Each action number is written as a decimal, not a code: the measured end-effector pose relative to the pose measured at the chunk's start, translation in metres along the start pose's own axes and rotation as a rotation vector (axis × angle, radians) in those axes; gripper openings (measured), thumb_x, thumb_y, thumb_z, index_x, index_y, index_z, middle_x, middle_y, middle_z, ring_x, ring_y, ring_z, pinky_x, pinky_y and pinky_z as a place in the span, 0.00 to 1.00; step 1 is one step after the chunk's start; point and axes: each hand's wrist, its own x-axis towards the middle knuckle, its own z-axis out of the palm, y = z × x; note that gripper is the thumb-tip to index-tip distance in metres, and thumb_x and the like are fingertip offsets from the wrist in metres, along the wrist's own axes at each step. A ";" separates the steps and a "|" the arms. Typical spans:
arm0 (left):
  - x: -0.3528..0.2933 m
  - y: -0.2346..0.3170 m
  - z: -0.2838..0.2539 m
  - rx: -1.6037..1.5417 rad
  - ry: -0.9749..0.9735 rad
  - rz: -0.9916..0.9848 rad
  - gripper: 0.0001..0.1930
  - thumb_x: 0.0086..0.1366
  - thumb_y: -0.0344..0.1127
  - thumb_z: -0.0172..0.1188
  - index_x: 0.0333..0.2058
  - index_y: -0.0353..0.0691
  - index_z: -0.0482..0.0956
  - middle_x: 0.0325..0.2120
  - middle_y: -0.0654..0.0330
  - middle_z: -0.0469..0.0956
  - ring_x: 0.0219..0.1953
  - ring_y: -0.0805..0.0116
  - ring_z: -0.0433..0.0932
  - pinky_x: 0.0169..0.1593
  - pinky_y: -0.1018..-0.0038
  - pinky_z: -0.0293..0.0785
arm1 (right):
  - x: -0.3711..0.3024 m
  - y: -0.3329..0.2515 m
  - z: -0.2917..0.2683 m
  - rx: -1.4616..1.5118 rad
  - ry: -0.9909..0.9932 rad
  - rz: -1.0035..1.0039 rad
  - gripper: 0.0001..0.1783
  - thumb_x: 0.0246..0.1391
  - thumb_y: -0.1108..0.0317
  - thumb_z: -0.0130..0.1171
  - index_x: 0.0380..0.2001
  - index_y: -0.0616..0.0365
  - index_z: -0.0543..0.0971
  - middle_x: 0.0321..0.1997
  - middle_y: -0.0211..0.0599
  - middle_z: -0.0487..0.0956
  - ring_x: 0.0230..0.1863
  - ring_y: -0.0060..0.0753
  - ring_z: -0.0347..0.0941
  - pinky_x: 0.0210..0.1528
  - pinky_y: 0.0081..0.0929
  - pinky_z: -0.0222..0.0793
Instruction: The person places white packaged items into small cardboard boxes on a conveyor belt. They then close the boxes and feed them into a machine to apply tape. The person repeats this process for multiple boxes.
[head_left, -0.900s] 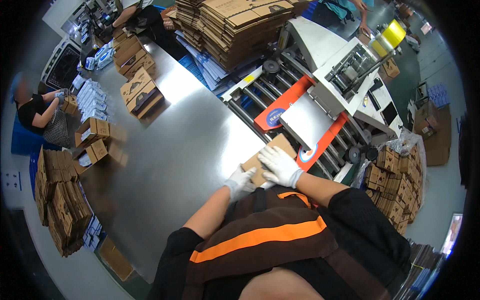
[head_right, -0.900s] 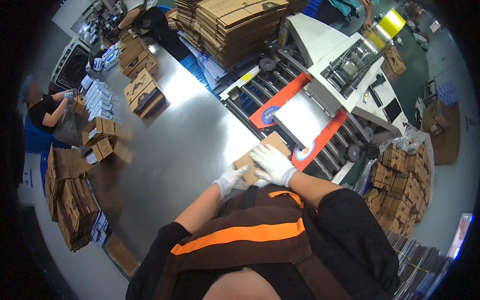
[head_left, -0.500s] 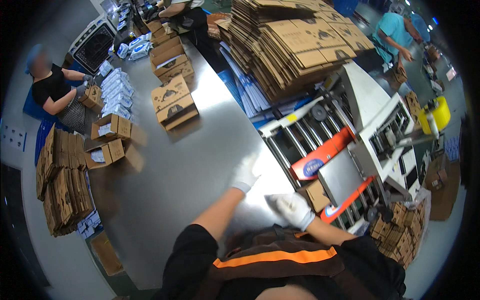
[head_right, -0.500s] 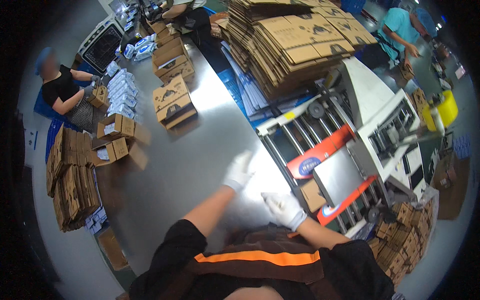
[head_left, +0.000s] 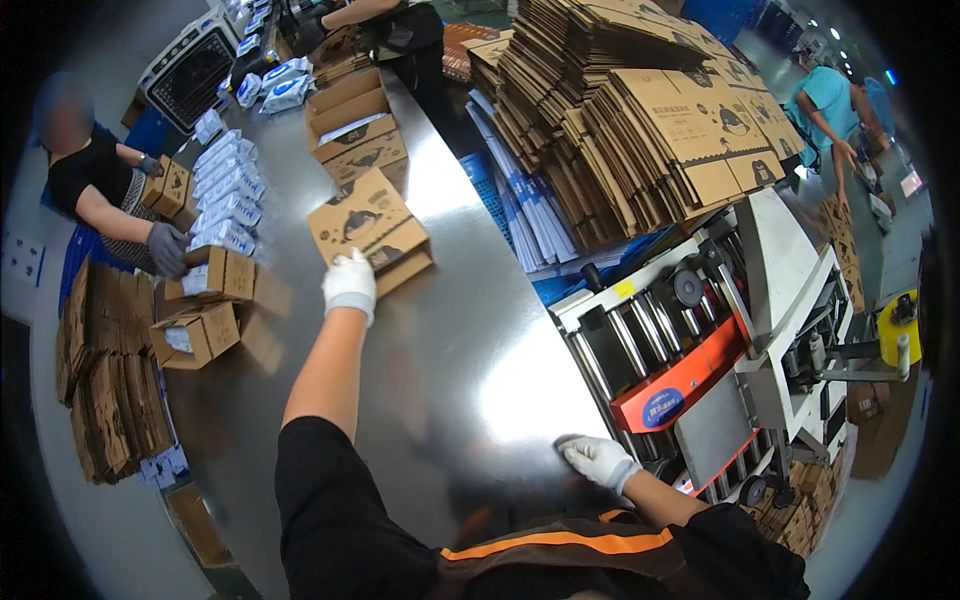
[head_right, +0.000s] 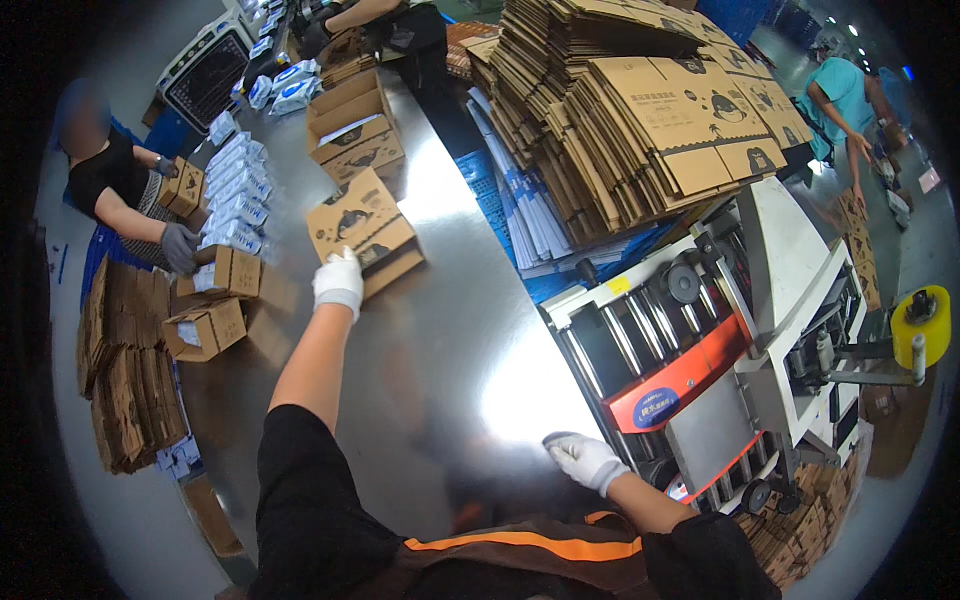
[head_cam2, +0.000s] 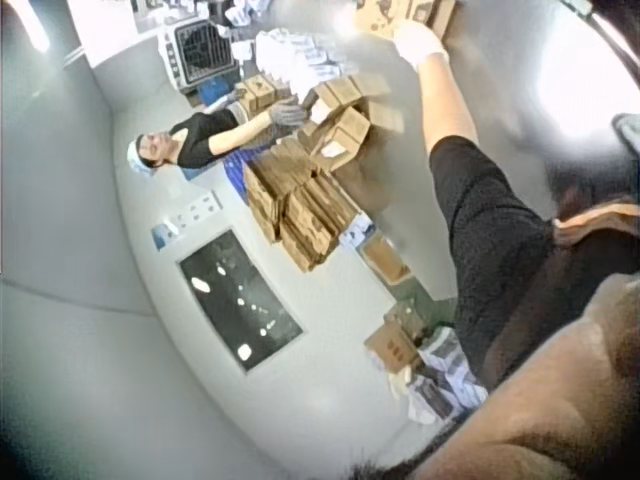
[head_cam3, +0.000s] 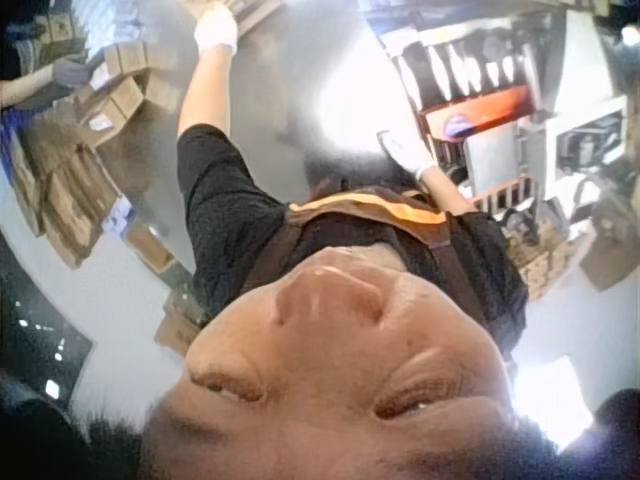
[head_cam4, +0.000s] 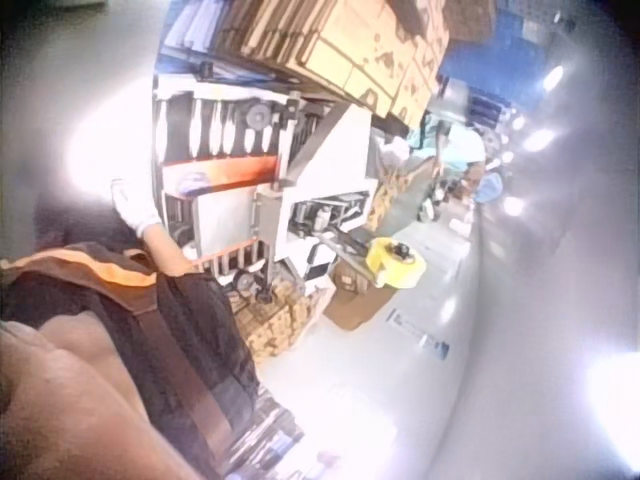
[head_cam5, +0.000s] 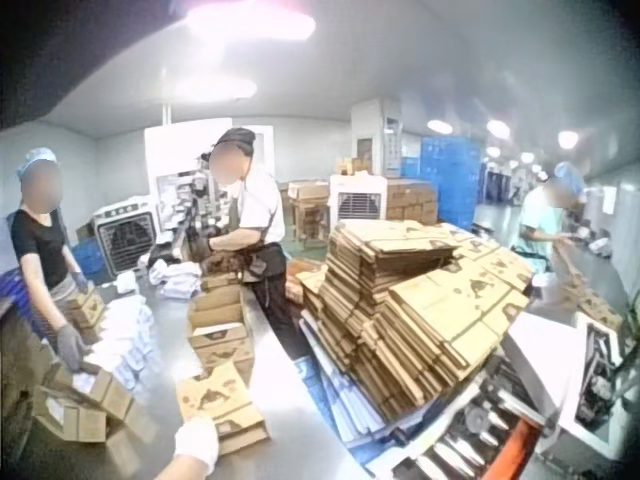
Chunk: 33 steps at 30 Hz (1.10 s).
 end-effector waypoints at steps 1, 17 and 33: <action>-0.020 0.006 -0.005 0.020 -0.031 0.064 0.17 0.74 0.33 0.47 0.57 0.36 0.73 0.46 0.43 0.80 0.46 0.46 0.84 0.48 0.57 0.82 | 0.004 -0.008 -0.001 -0.011 -0.038 0.044 0.21 0.69 0.53 0.52 0.51 0.55 0.83 0.44 0.43 0.85 0.45 0.36 0.83 0.51 0.29 0.76; -0.385 0.067 0.001 -0.694 -0.096 0.310 0.39 0.63 0.60 0.64 0.64 0.39 0.72 0.56 0.43 0.77 0.60 0.51 0.77 0.62 0.58 0.71 | -0.024 0.100 0.076 -0.212 0.311 -0.094 0.23 0.58 0.55 0.57 0.56 0.42 0.82 0.40 0.55 0.84 0.42 0.58 0.82 0.47 0.47 0.77; -0.418 0.043 0.192 -1.997 -0.762 -0.621 0.21 0.65 0.48 0.61 0.46 0.35 0.79 0.39 0.55 0.79 0.41 0.59 0.79 0.47 0.60 0.75 | -0.113 -0.068 0.007 -0.120 0.409 0.095 0.20 0.46 0.57 0.62 0.38 0.60 0.82 0.38 0.56 0.84 0.45 0.53 0.82 0.51 0.39 0.75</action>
